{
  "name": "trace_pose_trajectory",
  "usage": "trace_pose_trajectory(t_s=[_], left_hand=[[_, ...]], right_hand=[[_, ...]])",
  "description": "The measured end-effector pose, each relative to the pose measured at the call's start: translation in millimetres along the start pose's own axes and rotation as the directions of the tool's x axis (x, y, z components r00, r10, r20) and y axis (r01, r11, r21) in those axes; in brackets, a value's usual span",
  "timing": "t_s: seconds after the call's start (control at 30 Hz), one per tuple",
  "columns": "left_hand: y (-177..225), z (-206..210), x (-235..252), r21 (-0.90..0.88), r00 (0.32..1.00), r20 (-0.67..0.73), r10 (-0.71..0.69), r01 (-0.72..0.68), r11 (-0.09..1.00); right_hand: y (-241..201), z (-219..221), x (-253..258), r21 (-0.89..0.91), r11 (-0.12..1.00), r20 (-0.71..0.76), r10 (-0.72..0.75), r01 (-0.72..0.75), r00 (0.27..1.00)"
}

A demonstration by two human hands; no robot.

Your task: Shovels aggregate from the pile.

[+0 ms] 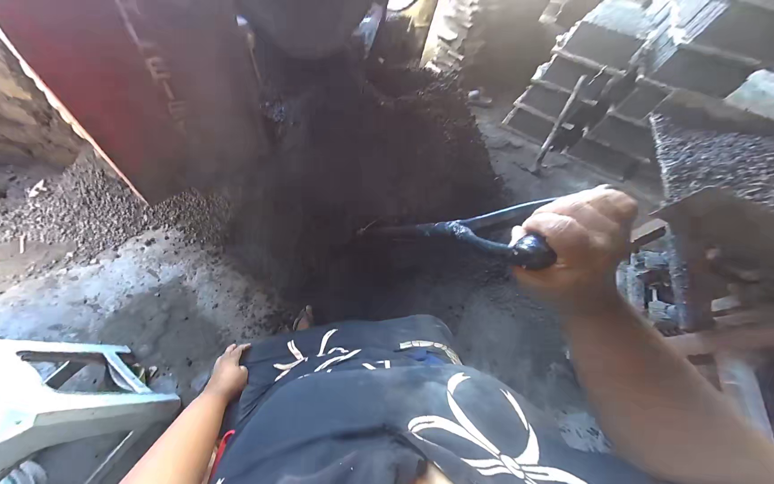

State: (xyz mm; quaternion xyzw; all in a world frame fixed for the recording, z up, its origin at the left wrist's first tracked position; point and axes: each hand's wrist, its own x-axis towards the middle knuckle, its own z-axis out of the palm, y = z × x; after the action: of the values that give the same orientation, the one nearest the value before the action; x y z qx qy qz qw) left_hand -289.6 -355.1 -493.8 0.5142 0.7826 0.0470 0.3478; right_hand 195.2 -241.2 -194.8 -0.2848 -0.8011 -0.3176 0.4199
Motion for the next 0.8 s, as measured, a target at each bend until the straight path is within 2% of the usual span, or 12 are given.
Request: trace_pose_trajectory(t_s=[0.33, 0.47, 0.6, 0.8], left_hand=[[25.2, -4.8, 32.1, -0.104, 0.998, -0.025, 0.061, -0.063, 0.993], [51.2, -9.0, 45.8, -0.182, 1.0, -0.019, 0.009, -0.012, 0.983], [99.9, -20.5, 65.6, -0.129, 0.998, 0.047, -0.052, 0.057, 0.99], [205.9, -25.0, 78.7, -0.328, 0.979, 0.124, 0.16, -0.112, 0.938]], right_hand=[[-9.9, -0.3, 1.0, -0.041, 0.999, -0.006, 0.031, -0.031, 1.0], [-22.8, -5.0, 4.3, -0.06, 0.995, 0.065, 0.077, -0.073, 0.995], [-43.9, -12.1, 10.0, -0.068, 0.991, 0.16, 0.122, -0.112, 0.98], [-98.7, -27.8, 17.9, -0.031, 0.996, 0.351, 0.092, -0.087, 0.932]])
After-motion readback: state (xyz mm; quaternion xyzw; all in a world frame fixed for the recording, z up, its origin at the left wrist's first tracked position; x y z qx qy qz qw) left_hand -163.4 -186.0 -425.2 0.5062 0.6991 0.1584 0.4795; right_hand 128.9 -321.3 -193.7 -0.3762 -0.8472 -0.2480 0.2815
